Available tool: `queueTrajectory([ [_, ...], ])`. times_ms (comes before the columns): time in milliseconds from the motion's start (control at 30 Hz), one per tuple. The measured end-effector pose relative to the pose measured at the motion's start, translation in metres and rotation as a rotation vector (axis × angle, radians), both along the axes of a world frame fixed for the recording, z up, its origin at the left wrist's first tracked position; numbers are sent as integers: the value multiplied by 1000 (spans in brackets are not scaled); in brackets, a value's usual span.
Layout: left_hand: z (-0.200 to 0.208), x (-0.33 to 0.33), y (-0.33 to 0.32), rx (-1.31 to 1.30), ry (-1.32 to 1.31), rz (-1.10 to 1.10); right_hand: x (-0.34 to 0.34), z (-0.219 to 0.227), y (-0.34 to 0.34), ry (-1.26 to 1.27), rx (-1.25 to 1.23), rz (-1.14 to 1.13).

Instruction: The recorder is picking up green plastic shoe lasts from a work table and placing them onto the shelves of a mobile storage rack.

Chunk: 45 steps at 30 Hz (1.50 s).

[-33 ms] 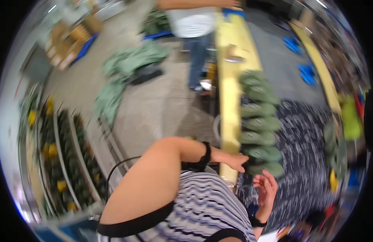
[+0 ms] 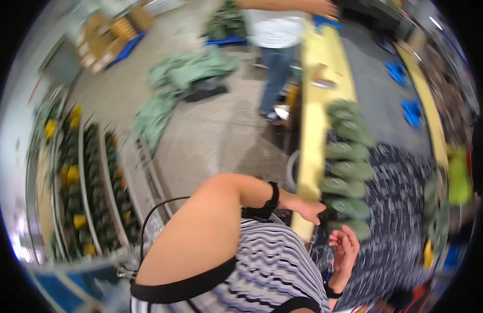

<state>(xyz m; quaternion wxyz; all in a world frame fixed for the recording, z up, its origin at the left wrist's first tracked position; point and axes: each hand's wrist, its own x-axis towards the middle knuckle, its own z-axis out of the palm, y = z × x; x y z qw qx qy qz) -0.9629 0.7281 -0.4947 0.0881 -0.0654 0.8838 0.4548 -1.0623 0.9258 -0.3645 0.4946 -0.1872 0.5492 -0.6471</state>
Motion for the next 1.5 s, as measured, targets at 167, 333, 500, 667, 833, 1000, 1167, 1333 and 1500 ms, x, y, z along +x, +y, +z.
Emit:
queueTrajectory([
  [167,-8,91,-62,0,-99,237,52,-8,-51,131,98,326],
  [333,-19,188,-97,79,-139,548,100,-3,-94,169,85,469],
  [500,5,288,-126,144,-139,730,156,-9,-148,229,69,428],
  [667,43,412,-163,122,-70,911,247,-11,-224,142,25,570],
  [833,119,554,-225,-237,-28,916,358,-22,-302,84,8,804],
  [1000,242,701,-252,-581,-84,1019,458,-19,-360,102,-58,1126],
  [1167,362,811,-204,-688,-170,1373,512,-19,-404,144,-7,1427],
  [1333,420,907,-104,-1013,-355,1648,548,-29,-470,147,-41,1561],
  [1500,459,935,74,-625,-1226,1932,614,-25,-521,101,-62,1727],
])
